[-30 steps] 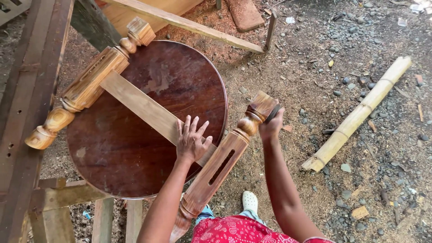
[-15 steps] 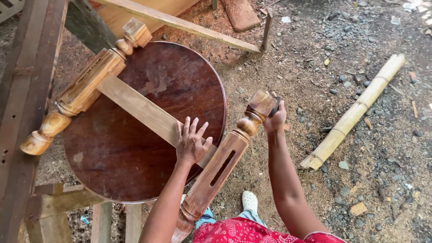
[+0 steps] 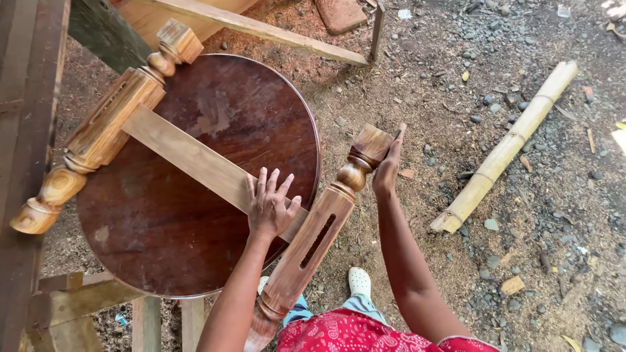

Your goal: The person sands a wooden chair frame using a sanding block. They hold the frame with one hand and rub the sanding block along the legs and crossbars, focusing on the carved details and flat surfaces.

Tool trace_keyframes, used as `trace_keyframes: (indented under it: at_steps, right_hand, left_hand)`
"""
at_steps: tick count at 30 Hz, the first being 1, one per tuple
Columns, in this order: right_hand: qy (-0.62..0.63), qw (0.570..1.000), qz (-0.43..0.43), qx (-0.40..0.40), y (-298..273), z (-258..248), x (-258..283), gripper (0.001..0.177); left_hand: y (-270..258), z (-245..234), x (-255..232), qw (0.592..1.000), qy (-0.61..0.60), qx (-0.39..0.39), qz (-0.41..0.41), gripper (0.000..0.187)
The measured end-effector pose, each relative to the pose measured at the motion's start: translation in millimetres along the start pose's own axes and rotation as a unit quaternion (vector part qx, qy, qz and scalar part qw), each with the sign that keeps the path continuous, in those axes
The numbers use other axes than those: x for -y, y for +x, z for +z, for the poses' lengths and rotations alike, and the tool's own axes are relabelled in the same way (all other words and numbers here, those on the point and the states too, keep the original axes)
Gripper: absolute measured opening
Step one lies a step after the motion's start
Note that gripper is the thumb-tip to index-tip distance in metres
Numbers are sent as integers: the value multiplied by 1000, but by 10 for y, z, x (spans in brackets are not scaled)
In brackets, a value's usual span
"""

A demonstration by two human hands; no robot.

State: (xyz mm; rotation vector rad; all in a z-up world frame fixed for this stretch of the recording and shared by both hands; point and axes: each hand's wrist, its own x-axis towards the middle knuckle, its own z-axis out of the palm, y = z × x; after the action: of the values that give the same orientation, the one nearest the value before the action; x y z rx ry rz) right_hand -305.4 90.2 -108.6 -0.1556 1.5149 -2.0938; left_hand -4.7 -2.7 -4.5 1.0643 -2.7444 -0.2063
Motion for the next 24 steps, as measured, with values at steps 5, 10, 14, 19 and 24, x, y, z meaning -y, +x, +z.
trace_keyframes:
  at_steps: [5,10,14,19,24]
  right_hand:
    - [-71,990,-122,20,-661,221,157,75]
    - [-83,986,-136,50,-387,126,137,79]
    - [-82,991,-102,36,-462,95,114,82]
    - [-111,977,-170,70,-863,124,0,84]
    - [-49,991,-106,65,-219,-9,-42,95]
  left_hand:
    - [-3,-38,-19,1000,-1,-2,2,60]
    - [-2,-20,-22,1000,4,-3,4,61]
    - [-9,-18,-16,1000,1,-11,7,61]
    - [-67,-33,-10,1000,5,-11,4,60]
    - [-15,-21,-17,1000,4,-17,7,59]
